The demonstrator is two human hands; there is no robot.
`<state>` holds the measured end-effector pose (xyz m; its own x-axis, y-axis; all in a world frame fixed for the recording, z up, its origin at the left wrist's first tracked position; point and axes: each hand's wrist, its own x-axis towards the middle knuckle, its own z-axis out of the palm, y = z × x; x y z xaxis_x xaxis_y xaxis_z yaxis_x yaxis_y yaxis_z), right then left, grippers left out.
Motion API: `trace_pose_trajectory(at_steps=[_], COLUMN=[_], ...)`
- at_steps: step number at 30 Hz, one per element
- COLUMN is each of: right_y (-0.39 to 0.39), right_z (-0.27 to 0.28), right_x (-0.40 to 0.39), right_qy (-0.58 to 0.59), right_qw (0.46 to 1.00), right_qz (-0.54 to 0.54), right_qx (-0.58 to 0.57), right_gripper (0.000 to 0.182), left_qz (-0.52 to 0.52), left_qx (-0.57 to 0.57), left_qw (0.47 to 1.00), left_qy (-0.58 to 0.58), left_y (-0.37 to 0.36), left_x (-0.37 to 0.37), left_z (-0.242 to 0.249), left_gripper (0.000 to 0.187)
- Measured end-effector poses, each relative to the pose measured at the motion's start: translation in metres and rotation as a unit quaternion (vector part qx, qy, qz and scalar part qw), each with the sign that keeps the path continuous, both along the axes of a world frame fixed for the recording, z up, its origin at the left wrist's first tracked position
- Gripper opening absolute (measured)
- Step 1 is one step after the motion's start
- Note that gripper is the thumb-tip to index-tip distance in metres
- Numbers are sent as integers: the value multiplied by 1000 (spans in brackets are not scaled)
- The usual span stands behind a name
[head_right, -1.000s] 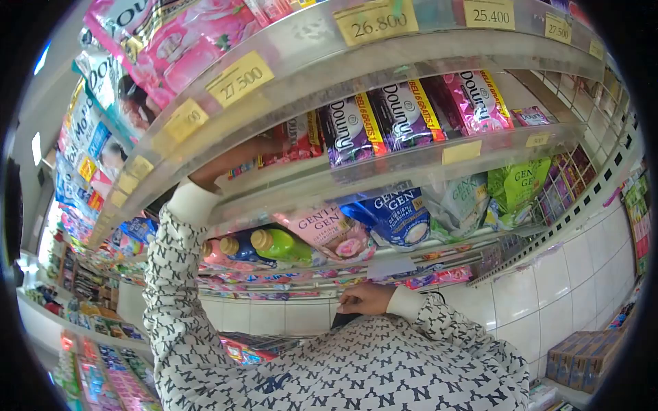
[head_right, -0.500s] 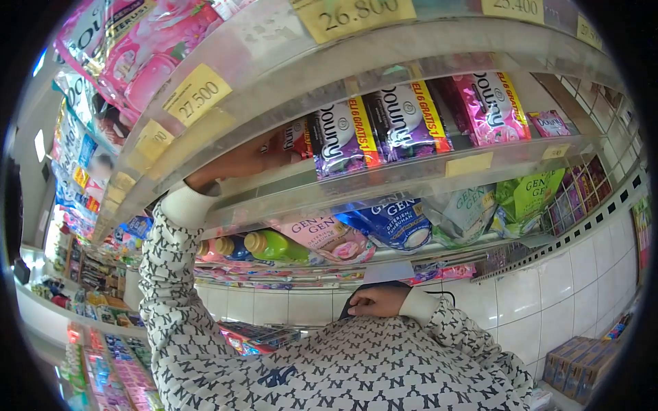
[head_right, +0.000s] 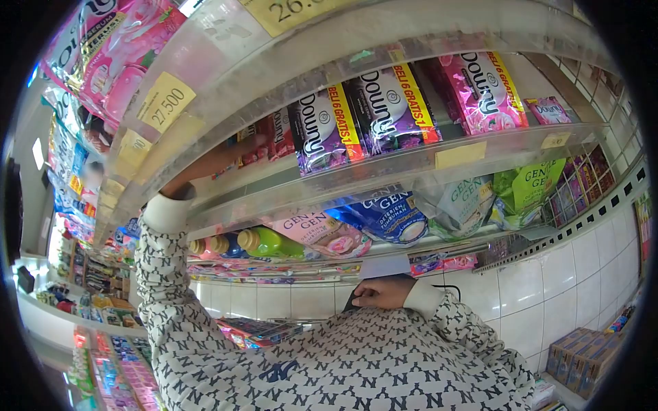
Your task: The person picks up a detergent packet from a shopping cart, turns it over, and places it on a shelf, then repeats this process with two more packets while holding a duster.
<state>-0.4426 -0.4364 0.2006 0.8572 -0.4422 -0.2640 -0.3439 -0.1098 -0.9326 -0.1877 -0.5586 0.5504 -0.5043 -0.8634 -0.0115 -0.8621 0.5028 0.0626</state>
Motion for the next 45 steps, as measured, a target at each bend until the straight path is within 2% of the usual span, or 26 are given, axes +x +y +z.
trace_pose_trajectory(at_steps=[1,4,8,10,13,15,16,18,21,25,28,32,35,38,41,45], right_y=[0,-1,-4,-5,-5,-6,-6,-5,-4,-2,0,2,5,6,8,12], right_z=[1,1,-1,-4,-6,0,4,10,7,-3,-2,2,-3,-1,7,2], right_x=[-2,-6,-1,1,3,3,2,0,2,4,6,7,8,12,17,21], right_qy=[4,15,7,9,9,15,11,5,16,13,8,8,-2,1,5,-11], right_qw=[1000,1000,1000,1000,999,999,999,998,999,999,1000,1000,1000,1000,1000,999], right_qz=[-3,-19,-4,8,13,13,8,-1,-13,-10,-6,-15,-24,-19,-8,-25], right_qx=[1,8,26,29,33,48,51,57,50,32,25,6,-6,13,19,19], right_gripper=[57,57,58,59,56,50,53,60,61,60,59,59,58,53,49,51], left_qz=[31,58,-11,31,153,149,94,46,37,-38,-81,-136,-75,-121,-77,-117], left_qx=[-24,-63,-49,-20,74,64,16,-25,-23,-39,-64,-122,-82,-111,-46,-92], left_qw=[999,996,999,999,985,986,994,997,998,998,994,983,993,986,996,987], left_qy=[30,24,11,-9,-23,-38,-52,-59,-34,18,26,8,26,22,16,62], left_y=[-5,-5,-16,-16,-8,-10,-16,-20,-15,-9,-14,-14,-7,-10,-13,-20], left_x=[13,31,43,40,15,17,30,40,33,25,28,26,18,11,5,11], left_z=[-14,-25,-38,-39,-24,-25,-32,-38,-34,-35,-45,-45,-41,-40,-47,-59], left_gripper=[51,59,70,72,72,71,71,70,68,61,52,51,52,52,50,48])
